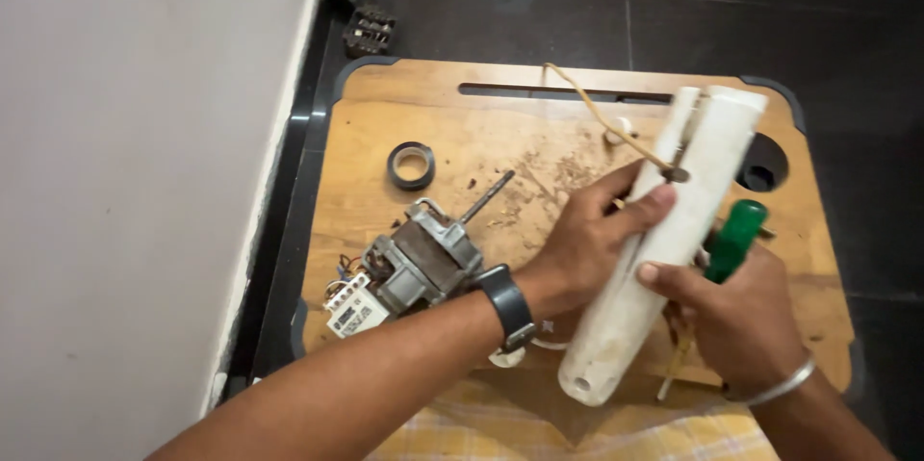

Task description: Dismantle the motor housing of a wall fan and inspect the internal motor.

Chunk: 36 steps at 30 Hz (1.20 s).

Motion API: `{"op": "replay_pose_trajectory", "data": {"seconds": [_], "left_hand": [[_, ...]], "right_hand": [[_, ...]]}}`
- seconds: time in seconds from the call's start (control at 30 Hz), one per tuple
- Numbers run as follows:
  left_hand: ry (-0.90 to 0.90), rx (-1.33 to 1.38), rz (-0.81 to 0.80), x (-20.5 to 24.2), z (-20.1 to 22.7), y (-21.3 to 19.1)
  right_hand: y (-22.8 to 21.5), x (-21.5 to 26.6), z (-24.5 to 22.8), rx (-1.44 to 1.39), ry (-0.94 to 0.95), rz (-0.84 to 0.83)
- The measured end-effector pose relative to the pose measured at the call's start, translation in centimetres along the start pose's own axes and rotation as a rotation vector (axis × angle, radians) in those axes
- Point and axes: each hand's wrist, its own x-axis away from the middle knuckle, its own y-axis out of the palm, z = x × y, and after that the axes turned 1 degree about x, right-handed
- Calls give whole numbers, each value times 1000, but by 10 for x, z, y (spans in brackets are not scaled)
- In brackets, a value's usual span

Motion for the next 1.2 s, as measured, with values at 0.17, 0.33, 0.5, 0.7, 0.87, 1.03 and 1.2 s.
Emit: {"op": "replay_pose_trajectory", "data": {"seconds": [0.17,0.33,0.5,0.7,0.87,1.03,1.2], "left_hand": [[24,-41,72,0,2,3],[6,-109,106,1,6,3],[-9,-242,122,-3,1,5],[-30,-257,105,-2,6,5],[-35,-208,104,0,4,4],[15,-189,84,2,1,3],[45,-120,50,5,-6,6]], "right_hand": [[-19,-10,35,-174,-30,-65],[-26,-16,44,-356,-31,-177],[-21,-10,21,-234,64,-108],[-28,-15,35,-253,21,-134],[-20,-10,19,-298,-39,-167],[-17,-7,10,-234,-14,-135],[-9,-4,-4,-55,5,-129]]}}
